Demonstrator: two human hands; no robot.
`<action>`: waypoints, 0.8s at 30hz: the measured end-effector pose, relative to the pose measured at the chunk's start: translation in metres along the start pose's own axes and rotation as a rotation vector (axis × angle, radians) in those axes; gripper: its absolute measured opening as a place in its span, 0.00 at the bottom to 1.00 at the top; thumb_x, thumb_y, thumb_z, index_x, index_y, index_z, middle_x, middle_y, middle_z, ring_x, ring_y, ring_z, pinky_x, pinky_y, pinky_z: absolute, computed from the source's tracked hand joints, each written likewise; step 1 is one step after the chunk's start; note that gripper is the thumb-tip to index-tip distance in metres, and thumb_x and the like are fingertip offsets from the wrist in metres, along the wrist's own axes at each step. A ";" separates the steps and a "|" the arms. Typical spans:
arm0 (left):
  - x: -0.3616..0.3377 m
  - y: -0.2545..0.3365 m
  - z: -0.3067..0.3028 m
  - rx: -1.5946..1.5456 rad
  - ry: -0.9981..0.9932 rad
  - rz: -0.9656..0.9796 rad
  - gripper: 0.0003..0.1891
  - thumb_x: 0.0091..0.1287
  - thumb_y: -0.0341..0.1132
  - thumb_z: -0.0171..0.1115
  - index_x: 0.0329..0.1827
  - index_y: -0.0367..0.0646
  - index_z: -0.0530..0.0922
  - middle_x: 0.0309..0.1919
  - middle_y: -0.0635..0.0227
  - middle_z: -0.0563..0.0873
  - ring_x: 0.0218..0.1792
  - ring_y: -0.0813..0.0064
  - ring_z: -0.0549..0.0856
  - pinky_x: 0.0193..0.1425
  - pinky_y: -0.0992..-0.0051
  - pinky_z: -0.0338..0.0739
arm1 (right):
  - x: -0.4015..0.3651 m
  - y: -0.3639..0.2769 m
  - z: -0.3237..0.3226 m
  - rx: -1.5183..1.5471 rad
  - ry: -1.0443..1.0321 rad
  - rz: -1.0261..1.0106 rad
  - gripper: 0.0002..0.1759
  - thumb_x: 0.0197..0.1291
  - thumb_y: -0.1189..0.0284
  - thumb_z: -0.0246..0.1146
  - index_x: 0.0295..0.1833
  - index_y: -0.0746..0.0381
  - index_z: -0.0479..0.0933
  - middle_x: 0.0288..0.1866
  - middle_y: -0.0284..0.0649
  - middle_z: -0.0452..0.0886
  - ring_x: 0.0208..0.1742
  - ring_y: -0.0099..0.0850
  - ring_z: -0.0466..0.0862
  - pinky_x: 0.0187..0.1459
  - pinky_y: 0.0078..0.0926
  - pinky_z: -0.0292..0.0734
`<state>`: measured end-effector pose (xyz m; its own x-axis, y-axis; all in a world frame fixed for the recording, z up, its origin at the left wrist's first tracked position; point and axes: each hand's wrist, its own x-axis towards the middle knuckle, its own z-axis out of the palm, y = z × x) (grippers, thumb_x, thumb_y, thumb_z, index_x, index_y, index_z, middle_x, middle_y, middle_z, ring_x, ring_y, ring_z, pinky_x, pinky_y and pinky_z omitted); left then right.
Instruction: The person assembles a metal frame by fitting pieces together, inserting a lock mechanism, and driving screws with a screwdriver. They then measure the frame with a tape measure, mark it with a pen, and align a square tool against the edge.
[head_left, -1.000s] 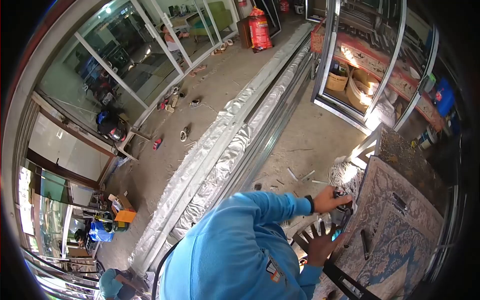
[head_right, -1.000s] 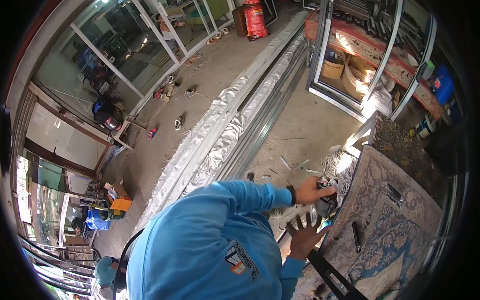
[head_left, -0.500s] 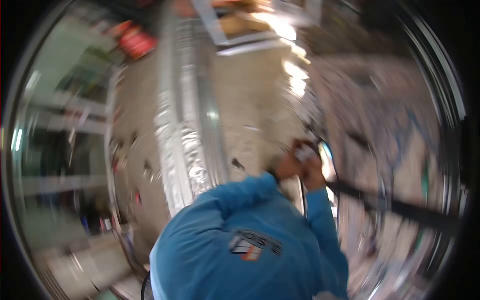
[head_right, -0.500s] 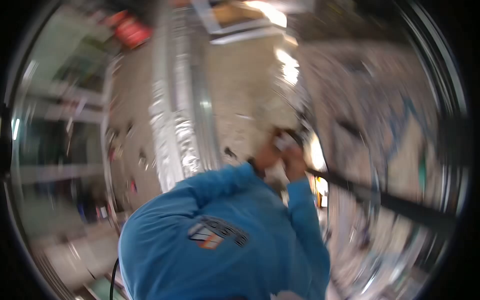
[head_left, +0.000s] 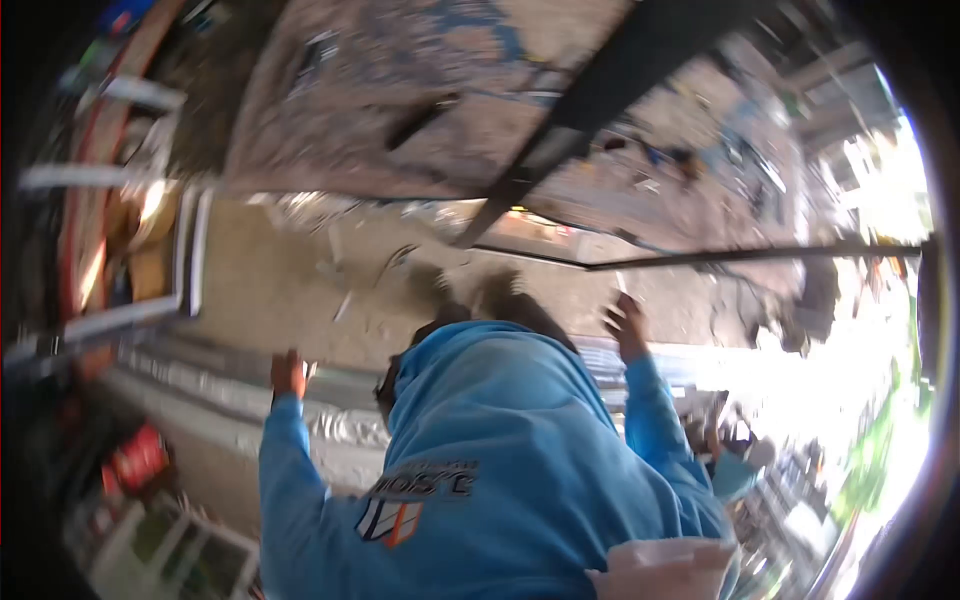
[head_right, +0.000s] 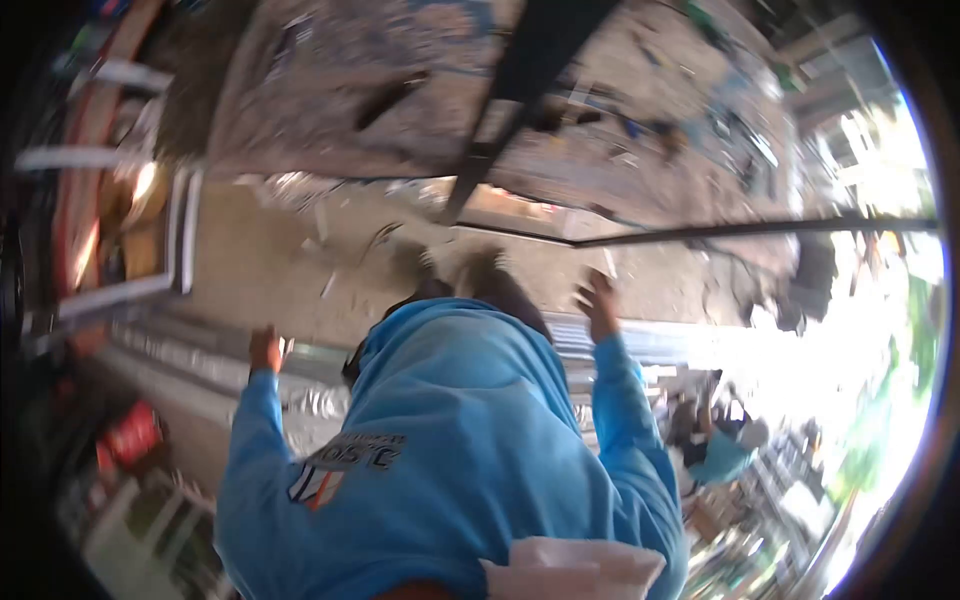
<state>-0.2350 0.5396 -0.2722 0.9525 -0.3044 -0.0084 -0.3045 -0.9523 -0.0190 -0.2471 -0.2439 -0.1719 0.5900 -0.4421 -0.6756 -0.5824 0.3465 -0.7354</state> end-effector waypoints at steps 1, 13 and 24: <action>0.013 -0.007 0.014 -0.199 -0.277 -0.130 0.19 0.66 0.45 0.74 0.50 0.42 0.81 0.44 0.53 0.89 0.45 0.50 0.88 0.53 0.54 0.84 | 0.009 0.026 -0.040 0.078 -0.010 -0.111 0.32 0.76 0.50 0.61 0.78 0.51 0.67 0.74 0.38 0.72 0.67 0.39 0.82 0.64 0.44 0.81; 0.058 0.122 -0.019 -0.663 -0.877 -0.634 0.24 0.68 0.58 0.70 0.32 0.42 0.88 0.30 0.54 0.91 0.35 0.57 0.92 0.44 0.57 0.85 | 0.082 0.023 -0.108 -0.333 0.074 0.227 0.45 0.63 0.48 0.74 0.78 0.57 0.66 0.82 0.47 0.60 0.70 0.47 0.77 0.64 0.51 0.76; -0.045 0.191 -0.089 -0.231 -0.563 -0.790 0.28 0.67 0.42 0.70 0.71 0.66 0.75 0.65 0.62 0.78 0.63 0.47 0.80 0.63 0.43 0.79 | 0.170 -0.044 -0.094 -0.481 -0.141 0.187 0.50 0.62 0.52 0.76 0.81 0.58 0.59 0.83 0.47 0.58 0.74 0.47 0.72 0.71 0.50 0.72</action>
<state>-0.3361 0.3694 -0.1865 0.7237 0.4157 -0.5509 0.4811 -0.8762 -0.0292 -0.1735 -0.4122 -0.2494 0.5019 -0.2824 -0.8175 -0.8557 -0.0241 -0.5170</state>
